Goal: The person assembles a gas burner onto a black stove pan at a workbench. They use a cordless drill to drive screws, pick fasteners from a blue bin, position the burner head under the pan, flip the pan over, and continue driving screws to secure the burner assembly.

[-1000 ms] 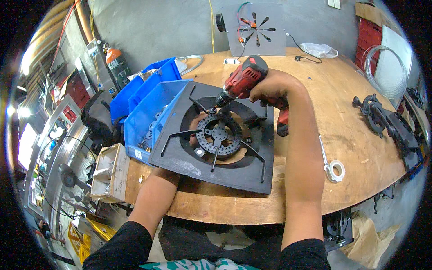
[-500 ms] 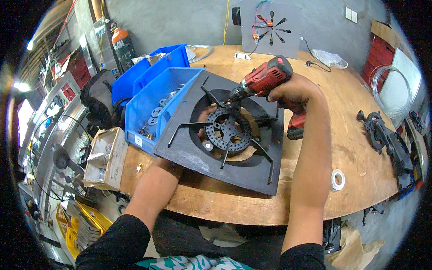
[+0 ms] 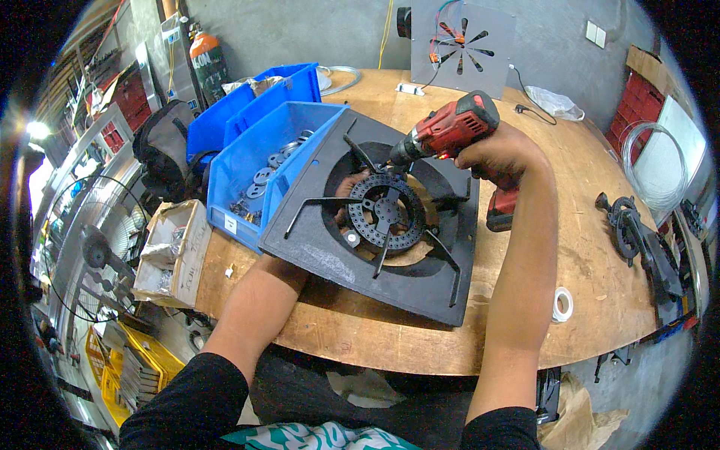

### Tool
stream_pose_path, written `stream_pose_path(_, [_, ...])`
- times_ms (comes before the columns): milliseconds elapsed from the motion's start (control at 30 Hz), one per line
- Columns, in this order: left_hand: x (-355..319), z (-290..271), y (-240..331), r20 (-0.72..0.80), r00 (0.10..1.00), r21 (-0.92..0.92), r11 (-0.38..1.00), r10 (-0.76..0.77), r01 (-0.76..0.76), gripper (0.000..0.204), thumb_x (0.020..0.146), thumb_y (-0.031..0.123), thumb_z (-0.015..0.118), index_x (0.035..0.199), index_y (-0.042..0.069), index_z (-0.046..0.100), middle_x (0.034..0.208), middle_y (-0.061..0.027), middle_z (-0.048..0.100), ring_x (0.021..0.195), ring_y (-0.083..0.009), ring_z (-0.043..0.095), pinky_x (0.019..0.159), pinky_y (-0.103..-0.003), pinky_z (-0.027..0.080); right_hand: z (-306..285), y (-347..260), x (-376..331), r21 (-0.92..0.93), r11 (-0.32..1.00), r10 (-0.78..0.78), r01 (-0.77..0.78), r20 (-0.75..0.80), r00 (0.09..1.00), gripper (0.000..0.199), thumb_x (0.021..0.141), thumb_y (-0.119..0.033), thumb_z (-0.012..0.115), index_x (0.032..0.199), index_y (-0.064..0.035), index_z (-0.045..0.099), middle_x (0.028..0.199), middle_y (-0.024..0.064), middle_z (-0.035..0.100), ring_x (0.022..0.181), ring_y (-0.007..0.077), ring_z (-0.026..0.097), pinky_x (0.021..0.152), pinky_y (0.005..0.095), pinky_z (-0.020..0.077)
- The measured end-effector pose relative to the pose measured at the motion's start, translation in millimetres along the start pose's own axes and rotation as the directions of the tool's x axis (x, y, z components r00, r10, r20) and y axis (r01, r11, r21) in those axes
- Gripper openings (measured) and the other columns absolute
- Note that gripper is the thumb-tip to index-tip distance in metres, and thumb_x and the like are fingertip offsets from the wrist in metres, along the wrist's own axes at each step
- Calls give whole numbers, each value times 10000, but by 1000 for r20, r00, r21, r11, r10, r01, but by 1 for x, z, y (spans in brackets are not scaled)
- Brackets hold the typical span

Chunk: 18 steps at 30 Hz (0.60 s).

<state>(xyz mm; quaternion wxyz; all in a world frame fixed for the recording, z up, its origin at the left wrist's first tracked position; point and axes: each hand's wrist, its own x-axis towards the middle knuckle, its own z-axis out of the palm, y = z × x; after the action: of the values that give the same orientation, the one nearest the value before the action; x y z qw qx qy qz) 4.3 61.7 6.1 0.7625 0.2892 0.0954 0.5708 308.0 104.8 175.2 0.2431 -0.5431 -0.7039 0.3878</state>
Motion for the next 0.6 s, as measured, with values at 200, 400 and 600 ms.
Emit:
stream_pose_path(200, [7, 2, 3, 20, 1000, -24, 1000, 6, -5, 528, 877, 405, 552, 1286, 72, 514, 1292, -192, 539, 1189, -348, 507, 1035, -486, 381, 4, 1, 4, 41, 997, -63, 62, 23, 998, 252, 627, -41, 728, 870, -65, 664, 663, 9, 592, 525, 100, 502, 458, 270, 387])
stream_pose_path(400, [6, 1, 2, 33, 999, -70, 998, 8, -6, 529, 879, 407, 549, 1285, 71, 514, 1292, -193, 539, 1187, -351, 508, 1037, -488, 378, 3, -3, -3, 40, 998, -43, 42, 24, 999, 270, 630, -45, 728, 893, -62, 667, 666, 18, 599, 512, 108, 497, 457, 274, 389])
stream_pose_path(600, [6, 1, 1, 41, 999, -99, 995, 12, -8, 529, 880, 409, 546, 1285, 70, 514, 1291, -195, 539, 1185, -355, 509, 1039, -491, 375, 1, -5, -2, -4, 1000, -17, 17, 32, 999, 307, 633, -46, 725, 937, -61, 681, 712, 28, 622, 547, 110, 510, 477, 275, 397])
